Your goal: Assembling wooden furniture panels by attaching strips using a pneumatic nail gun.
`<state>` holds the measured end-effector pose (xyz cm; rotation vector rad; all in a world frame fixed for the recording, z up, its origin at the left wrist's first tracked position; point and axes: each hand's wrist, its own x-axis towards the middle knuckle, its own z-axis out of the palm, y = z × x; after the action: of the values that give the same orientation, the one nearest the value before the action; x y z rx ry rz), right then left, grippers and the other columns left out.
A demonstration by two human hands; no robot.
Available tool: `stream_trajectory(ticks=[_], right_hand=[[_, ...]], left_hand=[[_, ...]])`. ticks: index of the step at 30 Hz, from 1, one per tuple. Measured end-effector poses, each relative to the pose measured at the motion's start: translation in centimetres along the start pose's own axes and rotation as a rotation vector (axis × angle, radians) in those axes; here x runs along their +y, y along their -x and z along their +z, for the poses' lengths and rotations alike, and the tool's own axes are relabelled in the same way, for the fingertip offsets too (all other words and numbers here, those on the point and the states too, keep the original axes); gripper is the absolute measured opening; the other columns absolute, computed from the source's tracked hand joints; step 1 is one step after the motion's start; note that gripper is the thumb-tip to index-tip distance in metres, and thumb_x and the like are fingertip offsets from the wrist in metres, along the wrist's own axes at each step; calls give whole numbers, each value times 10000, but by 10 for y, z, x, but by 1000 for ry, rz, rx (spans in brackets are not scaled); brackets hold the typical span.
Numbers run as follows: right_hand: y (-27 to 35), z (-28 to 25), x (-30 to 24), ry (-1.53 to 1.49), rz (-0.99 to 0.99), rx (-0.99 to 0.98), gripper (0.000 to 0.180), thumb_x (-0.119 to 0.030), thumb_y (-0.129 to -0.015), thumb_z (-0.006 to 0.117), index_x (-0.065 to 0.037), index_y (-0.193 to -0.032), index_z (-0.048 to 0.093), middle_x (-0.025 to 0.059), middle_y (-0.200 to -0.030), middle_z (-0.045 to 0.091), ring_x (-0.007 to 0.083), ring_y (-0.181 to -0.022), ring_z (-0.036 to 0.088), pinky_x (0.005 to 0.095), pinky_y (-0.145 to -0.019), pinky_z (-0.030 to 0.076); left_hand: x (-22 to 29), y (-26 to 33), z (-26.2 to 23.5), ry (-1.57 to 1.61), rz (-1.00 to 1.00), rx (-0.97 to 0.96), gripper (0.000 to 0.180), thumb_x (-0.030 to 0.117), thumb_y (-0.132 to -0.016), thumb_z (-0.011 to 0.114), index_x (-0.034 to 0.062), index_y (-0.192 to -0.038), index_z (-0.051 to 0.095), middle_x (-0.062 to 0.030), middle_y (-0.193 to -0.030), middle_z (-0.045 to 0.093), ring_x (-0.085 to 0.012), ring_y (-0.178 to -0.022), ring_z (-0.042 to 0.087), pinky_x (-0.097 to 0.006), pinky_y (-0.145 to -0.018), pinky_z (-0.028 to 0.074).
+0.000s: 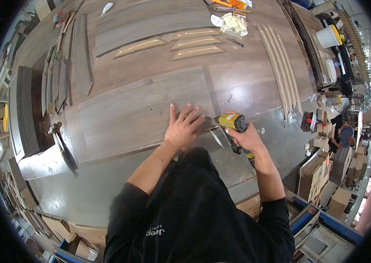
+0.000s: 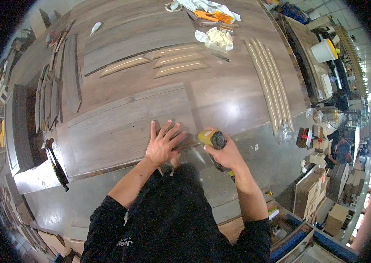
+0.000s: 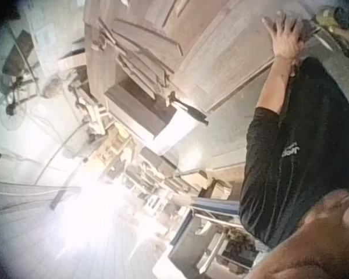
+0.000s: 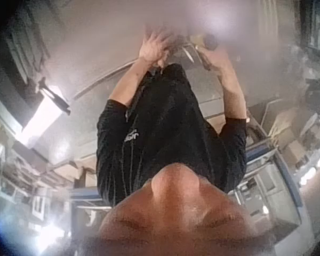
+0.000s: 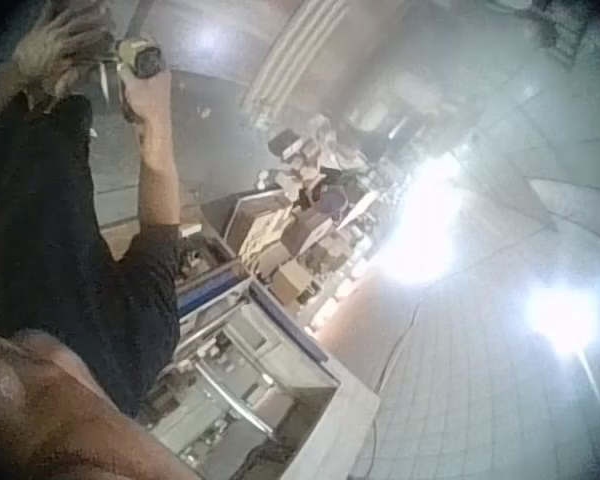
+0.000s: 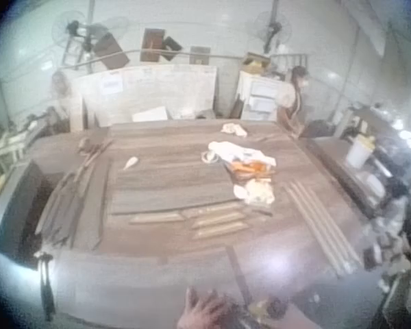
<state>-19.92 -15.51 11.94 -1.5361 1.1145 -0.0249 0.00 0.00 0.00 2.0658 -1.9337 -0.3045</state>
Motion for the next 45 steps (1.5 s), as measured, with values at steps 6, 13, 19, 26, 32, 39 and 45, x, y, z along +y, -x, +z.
stream_trajectory(ticks=[6,13,19,26,32,39,45], right_hand=[[7,8,-14,11,92,1,545,-107,-837,758,-132,-1367,633,30,-968,701,87,-694,626,264,-651,522],[23,20,-6,-104,70,33,597,-61,-858,727,-143,-1430,577,8,-910,690,73,-560,535,253,-505,446],[29,29,1,-116,54,27,616,-17,-869,707,-123,-1454,546,9,-953,709,69,-537,526,235,-480,434],[28,32,-1,-51,14,23,597,-113,-848,740,-150,-1424,587,26,-947,705,77,-590,547,260,-561,478],[17,15,-3,-128,108,51,611,-119,-851,743,-154,-1437,572,26,-845,667,86,-574,569,266,-514,466],[-41,-6,-59,-68,-65,49,578,-123,-871,724,-142,-1428,572,15,-802,650,93,-527,550,269,-477,440],[-107,-8,-86,-30,-125,-13,481,-146,-850,720,-112,-1318,612,24,-815,656,111,-497,541,284,-468,440]], left_hand=[[1,1,-2,-1,-3,3,842,441,-734,835,294,-1490,493,1,-1614,348,-285,-1537,222,-762,-1193,117],[-1,2,0,-45,-6,-13,749,490,-812,763,290,-1482,496,0,-1602,360,-287,-1524,243,-765,-1189,110],[-1,3,0,-7,-1,26,662,509,-879,699,289,-1473,508,-7,-1579,397,-290,-1512,267,-767,-1184,118],[-2,2,0,-20,2,9,655,523,-886,692,294,-1472,512,-5,-1586,388,-289,-1514,263,-768,-1183,118],[-2,0,-6,-39,1,-44,707,499,-858,714,291,-1494,485,-8,-1603,365,-297,-1529,232,-765,-1187,112],[-3,3,1,-53,-11,45,704,500,-844,711,274,-1479,508,-22,-1593,385,-303,-1524,256,-766,-1185,105],[1,1,-5,36,-13,77,572,443,-889,658,235,-1415,573,-28,-1550,444,-288,-1505,288,-773,-1161,135]])
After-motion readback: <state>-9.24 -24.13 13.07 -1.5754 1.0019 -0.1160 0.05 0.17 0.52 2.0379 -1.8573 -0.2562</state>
